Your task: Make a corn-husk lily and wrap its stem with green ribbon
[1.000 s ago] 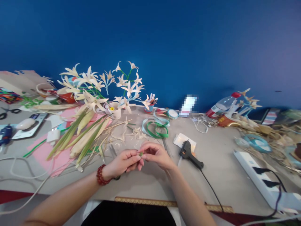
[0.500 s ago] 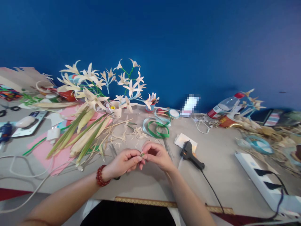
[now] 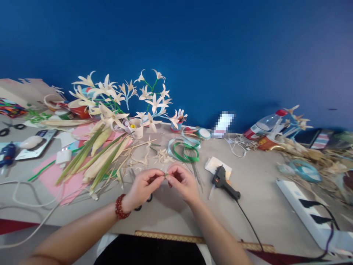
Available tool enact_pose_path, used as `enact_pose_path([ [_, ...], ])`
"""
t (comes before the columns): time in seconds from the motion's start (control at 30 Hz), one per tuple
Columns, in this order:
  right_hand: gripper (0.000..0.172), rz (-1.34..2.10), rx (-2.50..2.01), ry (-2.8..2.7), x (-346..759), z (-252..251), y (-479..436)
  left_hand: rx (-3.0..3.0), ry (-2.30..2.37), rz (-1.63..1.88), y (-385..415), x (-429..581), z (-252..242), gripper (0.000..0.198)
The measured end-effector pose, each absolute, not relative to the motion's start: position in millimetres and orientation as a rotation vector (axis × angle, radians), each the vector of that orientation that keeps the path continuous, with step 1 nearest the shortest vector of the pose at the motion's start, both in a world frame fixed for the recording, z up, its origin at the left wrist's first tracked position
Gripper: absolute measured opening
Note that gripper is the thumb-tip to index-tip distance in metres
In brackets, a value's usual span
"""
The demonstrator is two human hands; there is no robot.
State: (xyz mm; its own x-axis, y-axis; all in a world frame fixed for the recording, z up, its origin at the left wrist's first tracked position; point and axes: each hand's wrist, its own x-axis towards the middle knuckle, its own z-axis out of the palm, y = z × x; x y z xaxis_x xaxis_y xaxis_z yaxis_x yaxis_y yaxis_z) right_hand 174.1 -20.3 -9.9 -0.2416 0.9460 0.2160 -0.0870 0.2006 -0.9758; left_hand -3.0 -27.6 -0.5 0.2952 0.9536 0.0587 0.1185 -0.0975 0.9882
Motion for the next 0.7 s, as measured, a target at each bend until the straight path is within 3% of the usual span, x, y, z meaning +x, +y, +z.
enact_pose_path([
  [0.33,0.027,1.643,-0.684,-1.288,175.2,-12.2,-18.5,0.789,0.695,0.680,-21.0,-7.4,5.6,0.024],
  [0.7,0.021,1.722,-0.690,-1.152,174.2,-17.9,-21.5,0.797,0.645,0.571,-22.6,-8.2,4.8,0.026],
])
